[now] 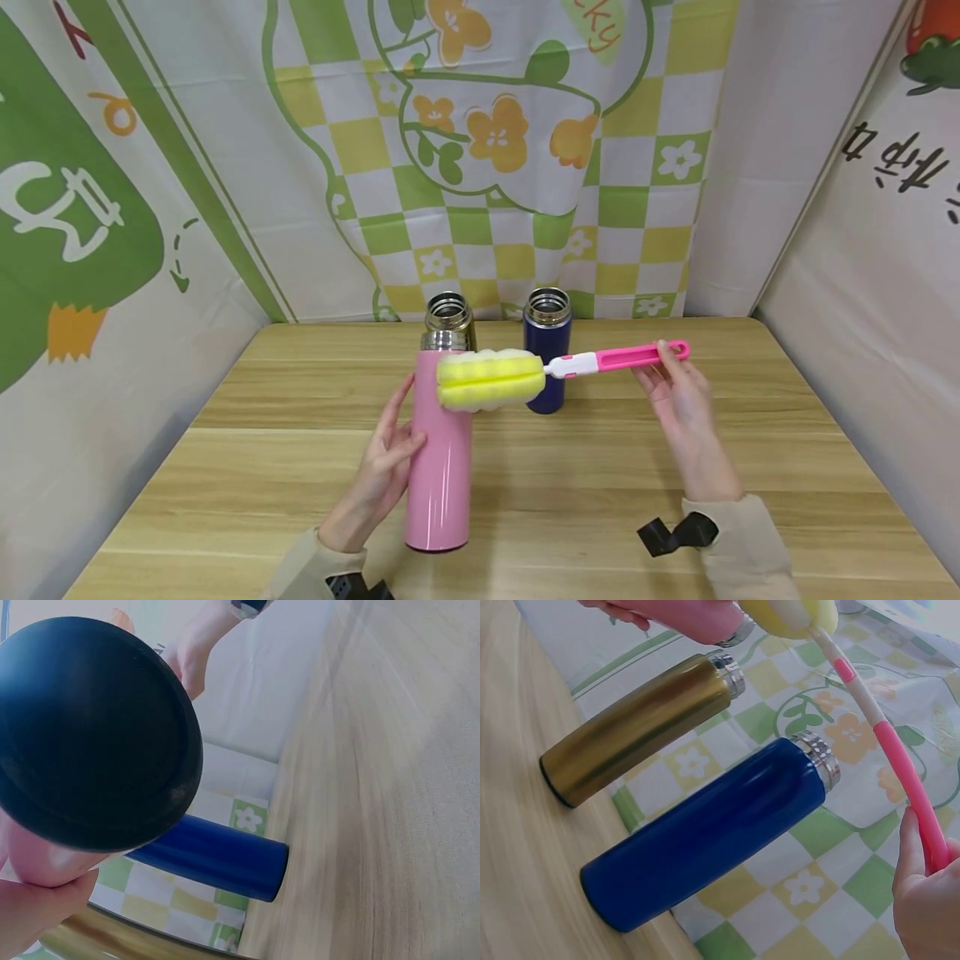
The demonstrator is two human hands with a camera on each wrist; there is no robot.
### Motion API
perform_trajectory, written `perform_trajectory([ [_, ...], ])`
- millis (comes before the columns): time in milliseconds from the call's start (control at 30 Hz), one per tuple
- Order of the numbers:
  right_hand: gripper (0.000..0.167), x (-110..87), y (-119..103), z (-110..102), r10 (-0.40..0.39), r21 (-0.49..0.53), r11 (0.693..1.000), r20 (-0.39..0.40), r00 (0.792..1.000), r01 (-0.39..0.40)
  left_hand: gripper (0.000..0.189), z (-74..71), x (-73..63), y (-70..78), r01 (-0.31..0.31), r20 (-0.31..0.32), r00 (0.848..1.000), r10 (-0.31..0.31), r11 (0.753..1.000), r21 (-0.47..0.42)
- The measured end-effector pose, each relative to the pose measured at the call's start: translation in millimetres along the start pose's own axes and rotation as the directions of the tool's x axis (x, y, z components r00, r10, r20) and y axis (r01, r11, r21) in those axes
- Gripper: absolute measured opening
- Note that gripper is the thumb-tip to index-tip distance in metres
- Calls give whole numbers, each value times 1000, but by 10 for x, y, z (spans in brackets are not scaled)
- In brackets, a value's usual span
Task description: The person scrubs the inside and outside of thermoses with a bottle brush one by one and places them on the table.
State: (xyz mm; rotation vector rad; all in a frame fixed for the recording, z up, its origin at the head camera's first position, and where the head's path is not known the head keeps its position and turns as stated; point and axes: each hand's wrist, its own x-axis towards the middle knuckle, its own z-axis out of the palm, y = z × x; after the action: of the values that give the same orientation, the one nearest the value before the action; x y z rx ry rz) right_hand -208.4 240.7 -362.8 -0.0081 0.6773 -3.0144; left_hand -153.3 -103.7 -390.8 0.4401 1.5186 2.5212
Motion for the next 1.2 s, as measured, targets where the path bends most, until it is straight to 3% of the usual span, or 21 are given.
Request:
perform_trajectory([
  [267, 9, -81, 96, -102, 50, -136, 990, 20, 999, -47, 72, -5, 24, 29, -11, -34, 999, 11, 1000, -9],
  [467, 11, -134, 157, -173, 97, -238, 967, 28, 995, -88, 72, -36, 47, 21, -66, -42, 997, 66, 998, -15],
  [833, 17, -148, 192, -174, 169, -378, 918, 96, 981, -121, 71, -58, 74, 21, -96, -29, 995, 95, 995, -38],
  [1000, 17, -144, 195, -150, 147, -378, 919, 73, 987, -109, 72, -69, 67, 14, -89, -14, 996, 89, 995, -35],
  [1200, 12, -143, 173, -112, 84, -287, 955, 2, 996, -80, 73, -80, 42, 21, -73, -9, 997, 73, 997, -15],
])
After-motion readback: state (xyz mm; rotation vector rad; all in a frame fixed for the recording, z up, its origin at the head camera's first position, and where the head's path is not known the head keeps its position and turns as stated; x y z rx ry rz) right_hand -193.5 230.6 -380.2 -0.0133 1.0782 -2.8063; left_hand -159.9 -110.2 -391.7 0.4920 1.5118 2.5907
